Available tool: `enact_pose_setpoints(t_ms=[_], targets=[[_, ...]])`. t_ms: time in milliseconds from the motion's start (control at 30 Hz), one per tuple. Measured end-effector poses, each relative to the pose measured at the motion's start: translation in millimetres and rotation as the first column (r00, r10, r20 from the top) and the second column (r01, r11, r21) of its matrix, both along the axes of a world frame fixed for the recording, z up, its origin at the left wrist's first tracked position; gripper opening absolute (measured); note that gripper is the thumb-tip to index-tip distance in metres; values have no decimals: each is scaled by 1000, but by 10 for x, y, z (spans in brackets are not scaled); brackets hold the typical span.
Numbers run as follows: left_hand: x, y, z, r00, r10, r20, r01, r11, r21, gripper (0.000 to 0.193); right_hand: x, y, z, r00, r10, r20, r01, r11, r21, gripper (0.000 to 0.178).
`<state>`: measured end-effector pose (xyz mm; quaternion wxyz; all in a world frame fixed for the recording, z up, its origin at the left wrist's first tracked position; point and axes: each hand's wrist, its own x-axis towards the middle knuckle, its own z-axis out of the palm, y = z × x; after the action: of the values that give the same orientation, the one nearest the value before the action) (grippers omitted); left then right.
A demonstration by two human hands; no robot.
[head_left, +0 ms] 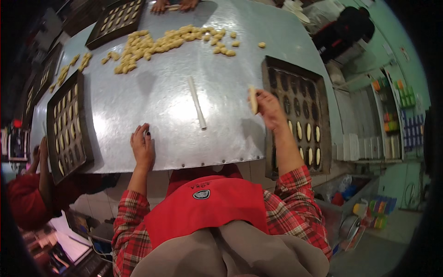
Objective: Rolling small pieces of dough into shapes and placing them onto a baking tray.
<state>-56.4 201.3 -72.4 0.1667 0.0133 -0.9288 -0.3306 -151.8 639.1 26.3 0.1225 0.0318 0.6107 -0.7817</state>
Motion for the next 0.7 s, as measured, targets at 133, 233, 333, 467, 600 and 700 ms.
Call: enact_pose_setpoints(t_ms=[133, 233, 333, 467, 600, 700], targets=[[-47, 2, -24, 999, -43, 22, 45, 994, -97, 35, -182, 862, -184, 930, -327, -165, 366, 810, 458, 24], [-78, 27, -50, 998, -62, 23, 64, 989, -135, 35, -315, 1150, -557, 872, -261, -414, 489, 512, 707, 26], [-42, 19, -68, 999, -47, 18, 49, 987, -153, 36, -388, 1053, -650, 858, -263, -441, 493, 183, 851, 23], [-51, 49, -39, 998, -47, 40, 52, 988, -146, 36, -367, 977, -694, 980, -74, -185, 184, -28, 983, 37], [-5, 52, 17, 999, -17, 40, 23, 990, -140, 37, -384, 1042, -446, 958, -233, -169, 209, 158, 965, 43], [-56, 76, 53, 998, -32, 51, 38, 992, -120, 38, -301, 1204, -441, 913, -188, -361, 393, 178, 902, 40]])
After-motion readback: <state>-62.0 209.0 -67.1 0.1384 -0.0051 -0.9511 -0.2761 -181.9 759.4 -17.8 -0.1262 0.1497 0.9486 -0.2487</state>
